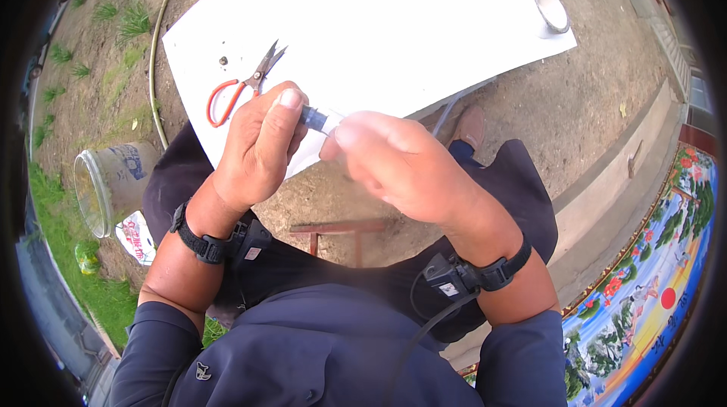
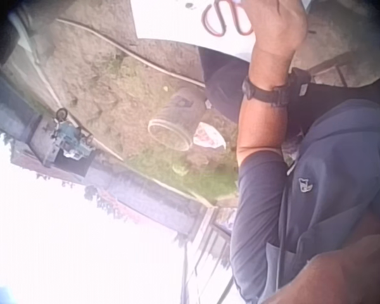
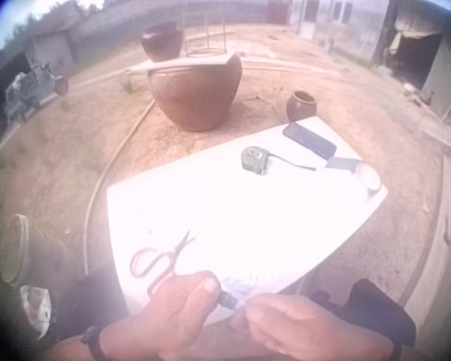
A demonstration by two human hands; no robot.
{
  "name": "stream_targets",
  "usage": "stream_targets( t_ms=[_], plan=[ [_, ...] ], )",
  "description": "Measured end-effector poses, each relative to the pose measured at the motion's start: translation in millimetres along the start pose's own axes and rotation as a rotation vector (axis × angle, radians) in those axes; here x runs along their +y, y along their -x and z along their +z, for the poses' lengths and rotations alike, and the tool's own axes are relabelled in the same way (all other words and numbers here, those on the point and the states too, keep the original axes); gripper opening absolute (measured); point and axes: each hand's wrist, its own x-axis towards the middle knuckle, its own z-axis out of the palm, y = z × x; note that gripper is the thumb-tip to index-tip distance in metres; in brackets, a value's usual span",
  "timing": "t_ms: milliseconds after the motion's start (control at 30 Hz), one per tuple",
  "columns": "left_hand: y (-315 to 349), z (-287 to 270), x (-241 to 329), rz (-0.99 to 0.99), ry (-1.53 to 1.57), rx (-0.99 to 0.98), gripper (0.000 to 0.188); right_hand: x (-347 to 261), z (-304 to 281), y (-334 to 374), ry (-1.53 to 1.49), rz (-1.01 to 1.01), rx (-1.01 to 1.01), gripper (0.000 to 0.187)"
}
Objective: The person assembles a small water pump system by cutting a plastic tube with scissors, fitting a connector and a wooden handle onto the tube, and then attaching the tube to a blue submersible pump.
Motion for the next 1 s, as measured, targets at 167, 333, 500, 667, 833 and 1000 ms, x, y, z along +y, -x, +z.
stream_targets(
  t_ms=[167, 333, 500, 667, 833, 1000],
  plan=[
    [2.4, 6.4, -2.2, 0.023, -0.03, 0.044, 0.036, 0.4, 3.3, -1.5, -0.041, -0.01, -0.02, 0.034],
    [8.2, 16.5, -0.9, -0.025, -0.032, 0.182, 0.034, 0.2, 10.0, -3.3, -0.138, 0.001, 0.013, 0.033],
    [11.4, 23.8, -3.6, 0.027, 0.048, 0.179, 0.04, 3.1, 11.1, -5.7, -0.133, -0.022, -0.048, 0.034],
    [11.7, 23.2, -3.3, 0.094, -0.04, 0.208, 0.04, -4.2, 20.7, -4.6, -0.084, -0.014, 0.008, 0.035],
    [7.6, 26.5, -7.4, 0.115, -0.092, 0.253, 0.037, -3.5, 27.5, -6.6, 0.038, -0.034, 0.122, 0.037],
    [2.8, 27.3, -14.6, 0.069, -0.198, 0.264, 0.035, 2.6, 27.2, -11.1, 0.232, -0.114, 0.237, 0.036]
  ],
)
